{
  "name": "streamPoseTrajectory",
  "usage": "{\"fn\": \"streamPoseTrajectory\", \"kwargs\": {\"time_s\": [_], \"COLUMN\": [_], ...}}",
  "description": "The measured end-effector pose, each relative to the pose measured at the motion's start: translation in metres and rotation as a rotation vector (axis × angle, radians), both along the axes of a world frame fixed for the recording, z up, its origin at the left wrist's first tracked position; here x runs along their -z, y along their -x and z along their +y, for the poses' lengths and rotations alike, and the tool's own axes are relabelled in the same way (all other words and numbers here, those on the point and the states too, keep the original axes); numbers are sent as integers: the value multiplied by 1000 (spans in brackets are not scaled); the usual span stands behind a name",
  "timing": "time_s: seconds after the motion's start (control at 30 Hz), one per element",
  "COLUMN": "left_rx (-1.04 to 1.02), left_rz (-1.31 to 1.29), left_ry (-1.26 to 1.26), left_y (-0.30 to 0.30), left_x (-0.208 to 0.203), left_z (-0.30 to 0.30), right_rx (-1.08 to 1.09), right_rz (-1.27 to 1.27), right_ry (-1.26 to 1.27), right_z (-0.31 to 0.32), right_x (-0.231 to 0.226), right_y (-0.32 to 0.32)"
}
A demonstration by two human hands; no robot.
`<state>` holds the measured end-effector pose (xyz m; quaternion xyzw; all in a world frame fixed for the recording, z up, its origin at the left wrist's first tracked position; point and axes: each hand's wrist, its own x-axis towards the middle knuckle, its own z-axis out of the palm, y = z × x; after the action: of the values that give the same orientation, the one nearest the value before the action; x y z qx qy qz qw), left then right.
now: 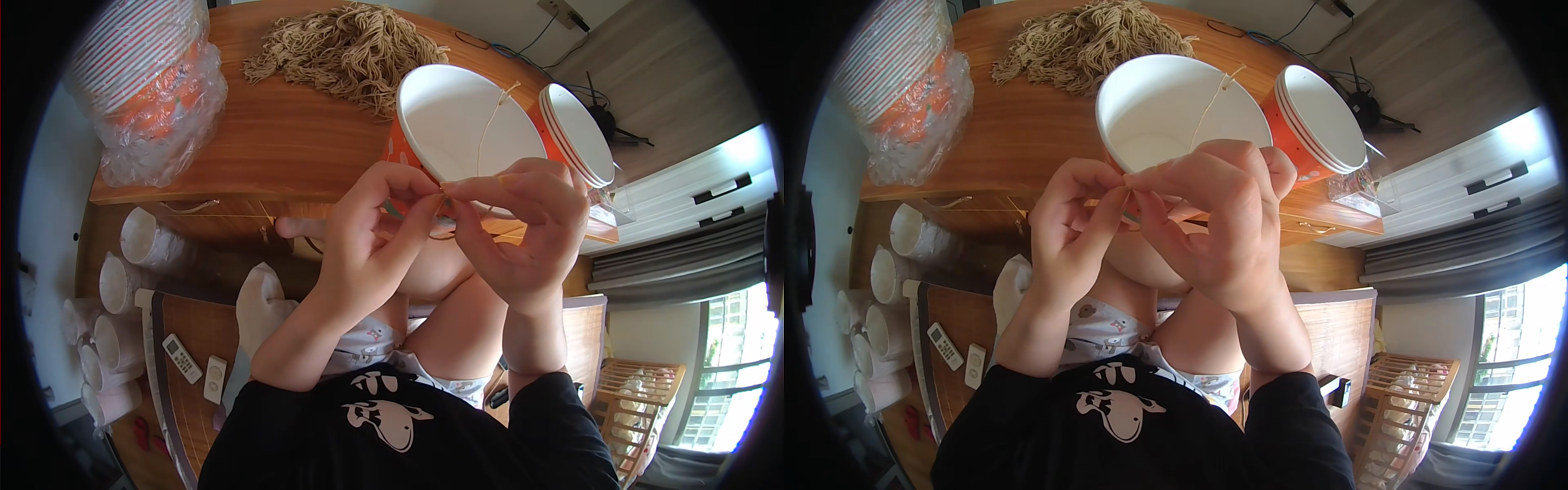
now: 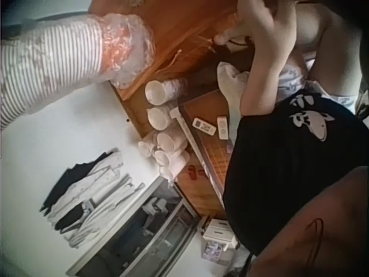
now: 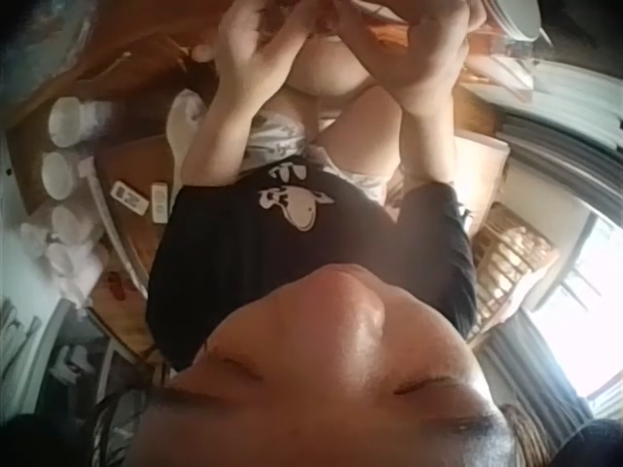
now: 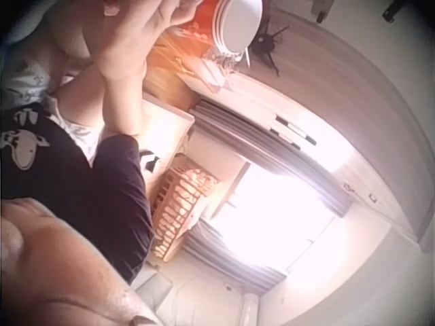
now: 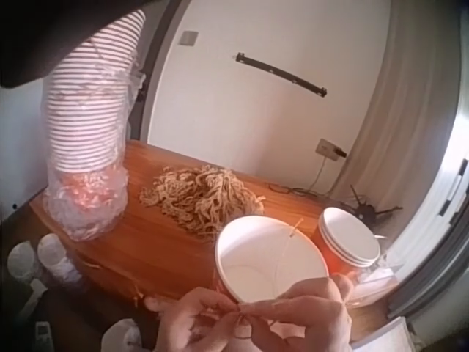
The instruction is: Assembling paper buckets by threading string handles through pre-drilled holes.
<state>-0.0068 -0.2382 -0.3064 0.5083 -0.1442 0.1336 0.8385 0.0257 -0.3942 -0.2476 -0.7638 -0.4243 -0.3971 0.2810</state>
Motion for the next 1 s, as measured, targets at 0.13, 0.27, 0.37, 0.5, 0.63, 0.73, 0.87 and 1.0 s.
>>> {"fn": "streamPoseTrajectory", "kwargs": {"time_s": [0.13,0.27,0.37,0.5,0.63,0.73,0.87,1.0], "left_rx": [-84,-199,-266,-236,-77,-29,-3,13], "left_rz": [-77,-130,-157,-143,-27,-51,-68,-63], "left_ry": [-43,-151,-230,-206,-88,-68,-95,-50], "left_y": [1,-5,-5,-4,-1,-2,-1,-1], "left_x": [-3,4,8,7,-2,-2,0,2], "left_z": [-1,-1,-1,-2,-2,0,2,1], "right_rx": [-14,4,-22,-34,-9,30,125,174], "right_rz": [69,47,51,50,38,-80,-146,-114], "right_ry": [-17,61,30,-20,-30,0,114,231], "right_z": [-4,-7,-5,-3,-1,-2,-3,-7], "right_x": [2,0,2,1,3,2,-3,-5], "right_y": [0,-3,-3,-4,-5,-6,-1,6]}}
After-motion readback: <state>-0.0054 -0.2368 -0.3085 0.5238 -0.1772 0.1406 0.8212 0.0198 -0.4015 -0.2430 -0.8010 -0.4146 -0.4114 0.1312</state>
